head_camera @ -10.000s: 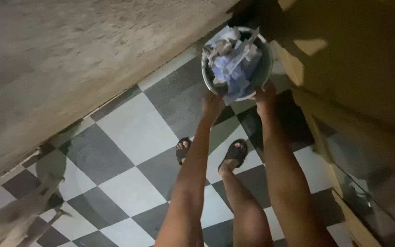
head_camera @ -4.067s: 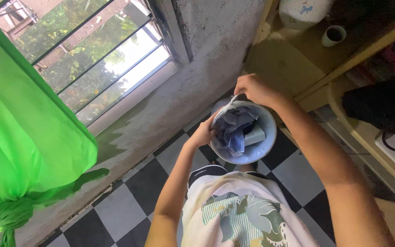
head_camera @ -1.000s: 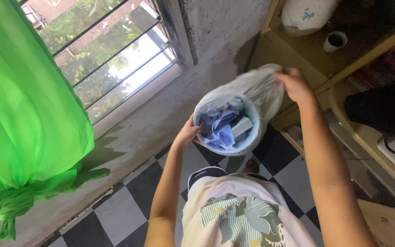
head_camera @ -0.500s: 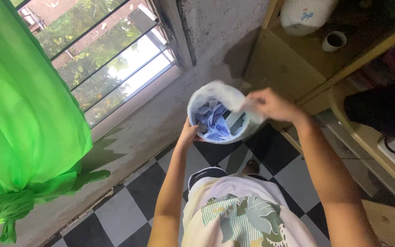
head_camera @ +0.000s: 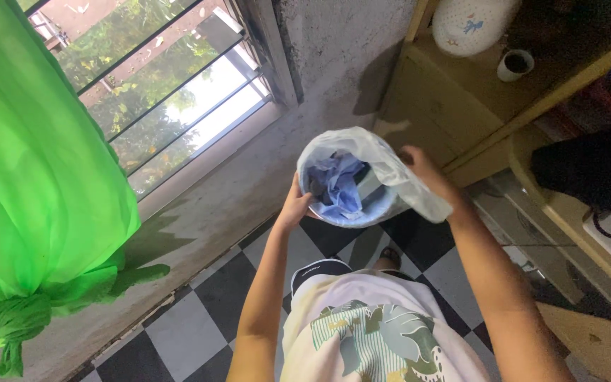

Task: The person removes a full plastic trash bag from a bucket, ties it, and places it on the floor. Then they retrieve a new plastic bag from a shelf, unfold it, and line the bucket with the new bag, adjusting it to fit.

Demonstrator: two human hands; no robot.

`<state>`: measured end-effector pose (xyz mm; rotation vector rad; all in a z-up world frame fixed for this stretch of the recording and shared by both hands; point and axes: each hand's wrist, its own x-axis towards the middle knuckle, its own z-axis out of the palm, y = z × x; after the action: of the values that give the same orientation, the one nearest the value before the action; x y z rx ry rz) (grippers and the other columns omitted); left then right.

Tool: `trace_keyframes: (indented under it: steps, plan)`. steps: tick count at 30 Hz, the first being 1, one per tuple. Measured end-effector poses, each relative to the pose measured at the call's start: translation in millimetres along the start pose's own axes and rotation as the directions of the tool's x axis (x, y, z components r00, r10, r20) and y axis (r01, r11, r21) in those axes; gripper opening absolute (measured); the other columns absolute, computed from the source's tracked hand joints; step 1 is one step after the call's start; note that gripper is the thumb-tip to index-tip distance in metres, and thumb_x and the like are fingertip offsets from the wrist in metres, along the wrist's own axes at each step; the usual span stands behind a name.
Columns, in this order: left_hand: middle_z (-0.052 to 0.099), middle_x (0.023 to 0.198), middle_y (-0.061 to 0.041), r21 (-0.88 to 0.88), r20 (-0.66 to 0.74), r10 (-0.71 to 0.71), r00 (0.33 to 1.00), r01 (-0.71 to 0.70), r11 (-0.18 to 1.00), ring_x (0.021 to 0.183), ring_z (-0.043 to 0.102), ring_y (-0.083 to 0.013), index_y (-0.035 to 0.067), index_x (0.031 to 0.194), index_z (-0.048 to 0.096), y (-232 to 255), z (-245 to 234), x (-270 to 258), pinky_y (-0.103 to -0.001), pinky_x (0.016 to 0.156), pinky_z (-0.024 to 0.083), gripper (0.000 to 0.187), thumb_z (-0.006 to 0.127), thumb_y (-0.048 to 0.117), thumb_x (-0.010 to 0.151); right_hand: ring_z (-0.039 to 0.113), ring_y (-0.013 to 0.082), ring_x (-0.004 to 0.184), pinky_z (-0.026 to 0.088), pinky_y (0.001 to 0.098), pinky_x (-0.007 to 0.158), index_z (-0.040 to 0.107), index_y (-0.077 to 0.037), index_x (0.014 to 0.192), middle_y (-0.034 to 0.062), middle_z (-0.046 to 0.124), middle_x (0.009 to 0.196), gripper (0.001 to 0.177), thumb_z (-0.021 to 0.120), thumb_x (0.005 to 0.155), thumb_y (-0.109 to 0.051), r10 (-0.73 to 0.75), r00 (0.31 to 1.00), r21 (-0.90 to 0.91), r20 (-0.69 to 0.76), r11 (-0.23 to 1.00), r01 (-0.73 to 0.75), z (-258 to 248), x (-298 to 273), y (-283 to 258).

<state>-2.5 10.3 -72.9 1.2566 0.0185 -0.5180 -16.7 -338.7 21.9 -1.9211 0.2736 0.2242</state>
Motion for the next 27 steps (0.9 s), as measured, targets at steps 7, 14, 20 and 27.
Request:
trace_keyframes:
  steps: [7,14,20,27]
  plan:
    - [0.061,0.124,-0.016,0.201,-0.071,-0.044,0.997,0.058,0.978,0.068,0.071,-0.0283,0.026,0.152,0.022,36.8,28.6,-7.4,-0.043,0.046,0.061,0.063,0.051,0.009,0.099,0.068,0.0179,0.084,0.054,0.0362,0.072,0.073,0.002,0.105,0.0128,0.077,0.096,0.028,0.076,0.082,-0.012,-0.201,0.977,-0.166,0.068,0.964,0.209,1.6,15.3,53.6]
    - [0.073,0.08,-0.012,0.627,-0.287,0.377,0.881,-0.124,0.769,0.066,0.068,-0.0168,-0.001,0.097,0.062,25.7,23.6,11.6,-0.029,0.056,0.052,0.024,0.071,0.021,0.098,0.069,0.0146,0.078,0.054,0.0362,0.068,0.074,0.003,0.098,0.0138,0.077,0.089,0.021,0.071,0.087,-0.015,-0.066,0.997,-0.159,0.035,0.985,0.071,-18.1,-11.0,53.9]
    - [0.065,0.081,-0.002,0.467,-0.297,0.353,0.887,-0.188,0.864,0.071,0.06,-0.0066,0.004,0.098,0.057,2.7,18.4,31.0,-0.023,0.062,0.048,0.024,0.064,0.025,0.105,0.07,0.0173,0.081,0.055,0.0367,0.068,0.071,0.004,0.104,0.0156,0.076,0.093,0.031,0.057,0.097,-0.022,-0.048,0.989,-0.088,-0.143,0.995,0.035,-8.1,2.8,114.9]
    - [0.055,0.077,0.003,0.053,-0.183,0.17,0.968,-0.163,0.985,0.063,0.045,-0.0024,0.007,0.101,0.053,25.1,47.0,16.6,-0.021,0.05,0.034,0.019,0.062,0.022,0.107,0.071,0.0205,0.085,0.056,0.0373,0.069,0.069,0.006,0.11,0.0177,0.074,0.099,0.047,0.039,0.107,-0.031,-0.019,0.944,-0.006,-0.329,1.0,0.018,-6.2,59.2,225.6]
